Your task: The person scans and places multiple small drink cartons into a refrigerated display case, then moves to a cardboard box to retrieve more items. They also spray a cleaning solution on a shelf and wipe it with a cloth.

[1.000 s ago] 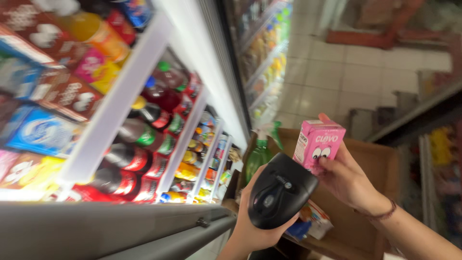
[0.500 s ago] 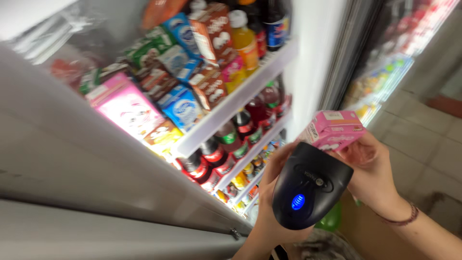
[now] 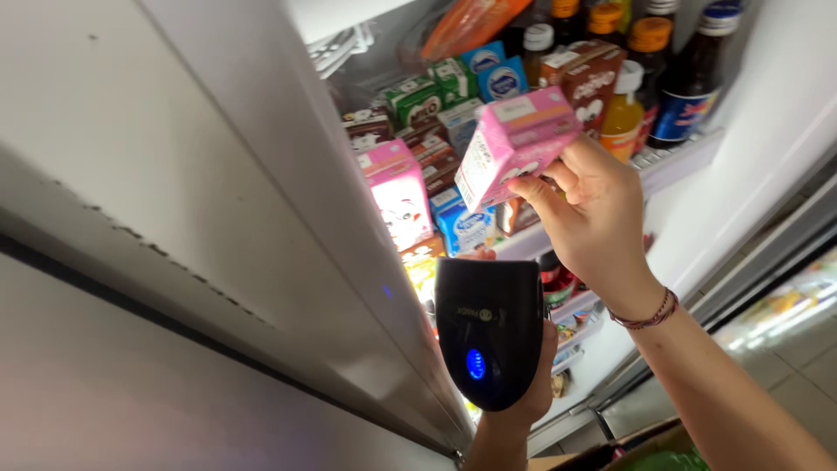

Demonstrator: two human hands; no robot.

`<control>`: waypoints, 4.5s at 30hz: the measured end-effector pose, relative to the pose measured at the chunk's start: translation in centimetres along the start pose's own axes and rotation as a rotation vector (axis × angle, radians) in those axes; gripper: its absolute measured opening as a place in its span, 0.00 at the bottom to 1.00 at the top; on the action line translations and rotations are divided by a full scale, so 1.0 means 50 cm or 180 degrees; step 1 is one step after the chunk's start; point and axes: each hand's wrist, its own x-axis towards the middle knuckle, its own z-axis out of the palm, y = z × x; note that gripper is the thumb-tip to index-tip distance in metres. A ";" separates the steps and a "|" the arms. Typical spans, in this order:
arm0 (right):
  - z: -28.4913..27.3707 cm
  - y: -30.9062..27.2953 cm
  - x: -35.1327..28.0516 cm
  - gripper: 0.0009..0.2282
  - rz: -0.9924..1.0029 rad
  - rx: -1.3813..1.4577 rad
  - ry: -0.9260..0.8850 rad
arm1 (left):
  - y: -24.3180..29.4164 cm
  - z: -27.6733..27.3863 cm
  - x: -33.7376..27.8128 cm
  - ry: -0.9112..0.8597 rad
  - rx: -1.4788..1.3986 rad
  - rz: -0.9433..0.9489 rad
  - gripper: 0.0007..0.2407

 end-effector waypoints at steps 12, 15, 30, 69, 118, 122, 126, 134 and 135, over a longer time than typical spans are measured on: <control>0.066 -0.017 0.023 0.13 -0.0193 -0.0587 0.0394 | -0.112 -0.029 -0.030 -0.0388 0.2079 0.1835 0.11; 0.072 -0.022 0.021 0.15 0.0001 -0.0698 0.0361 | -0.101 -0.026 -0.017 -0.0262 0.1988 0.1833 0.10; 0.087 -0.041 0.020 0.20 -0.0543 -0.1460 0.0420 | -0.048 -0.016 -0.033 0.0012 0.0408 -0.0027 0.08; -0.236 -0.180 -0.842 0.13 0.3904 -0.1712 0.0869 | -0.258 0.128 -0.364 -0.3494 -0.0355 -0.2712 0.14; -0.247 -0.253 -0.956 0.28 0.2981 0.2113 0.3341 | -0.079 0.032 -0.367 -0.3334 -0.0706 -0.2610 0.16; -0.233 -0.241 -0.958 0.31 0.2672 0.1795 0.2823 | -0.037 0.016 -0.381 -0.3818 -0.1218 -0.3070 0.10; -0.219 -0.232 -0.948 0.40 0.2499 0.1167 0.2741 | -0.006 0.004 -0.416 -0.3609 -0.1112 -0.2868 0.21; -0.208 -0.242 -0.926 0.42 0.2155 0.1528 0.2882 | 0.009 -0.038 -0.448 -0.3680 -0.0641 -0.1670 0.35; -0.208 -0.247 -0.921 0.41 0.2145 0.1546 0.2945 | 0.008 -0.040 -0.450 -0.3634 -0.0699 -0.1675 0.36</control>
